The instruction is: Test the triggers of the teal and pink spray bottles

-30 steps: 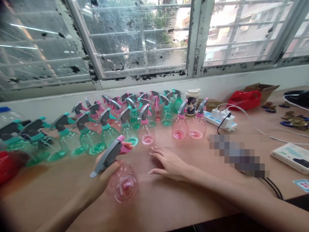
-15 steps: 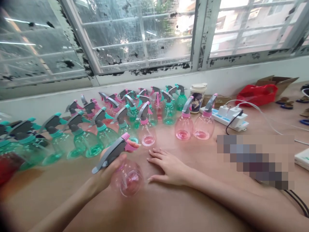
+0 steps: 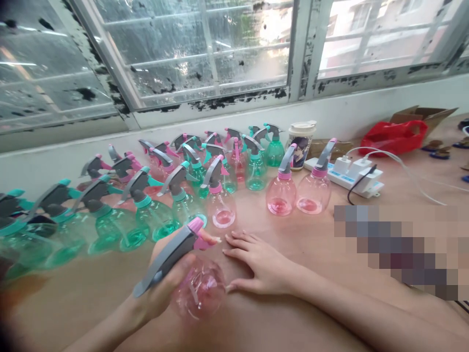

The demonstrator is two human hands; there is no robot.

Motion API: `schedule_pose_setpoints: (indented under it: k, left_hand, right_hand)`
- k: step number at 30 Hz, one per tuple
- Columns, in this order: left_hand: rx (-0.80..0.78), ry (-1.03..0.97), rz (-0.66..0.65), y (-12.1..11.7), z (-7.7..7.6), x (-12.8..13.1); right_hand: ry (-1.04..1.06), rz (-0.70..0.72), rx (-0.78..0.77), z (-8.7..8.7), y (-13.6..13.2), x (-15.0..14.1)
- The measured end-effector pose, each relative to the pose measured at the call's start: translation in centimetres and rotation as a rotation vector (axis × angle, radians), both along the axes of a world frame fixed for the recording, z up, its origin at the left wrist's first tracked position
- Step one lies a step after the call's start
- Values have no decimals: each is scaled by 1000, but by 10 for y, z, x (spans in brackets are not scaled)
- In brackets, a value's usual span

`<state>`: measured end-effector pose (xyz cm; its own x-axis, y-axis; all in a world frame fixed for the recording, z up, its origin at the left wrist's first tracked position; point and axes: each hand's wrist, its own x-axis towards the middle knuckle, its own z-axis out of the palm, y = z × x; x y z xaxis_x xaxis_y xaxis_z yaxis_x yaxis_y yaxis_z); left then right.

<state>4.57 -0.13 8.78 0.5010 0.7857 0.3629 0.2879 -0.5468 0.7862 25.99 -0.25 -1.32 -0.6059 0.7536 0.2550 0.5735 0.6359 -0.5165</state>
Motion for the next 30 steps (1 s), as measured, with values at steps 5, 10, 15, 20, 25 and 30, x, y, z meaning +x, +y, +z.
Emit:
schedule_pose_setpoints:
  k: [5,10,15,20,25,30]
  left_hand:
    - [102,45,-4,3,-3,-3]
    - [57,54,29,6,-7,-8]
    - [12,36,30,6,-7,-9]
    - [66,13,8,4,-6,-5]
    - [77,22,8,3,-7,-6]
    - [56,21,7,3,-8,-6]
  right_hand:
    - [-36,37,-25,-1,2,4]
    - [-11,47,-49,-2,3,10]
    - [8,43,-60,1,2,12]
    - [34,46,-44,-1,4,13]
    - [26,42,-16,-7,7,12]
    - [27,15,-5,-7,5,11]
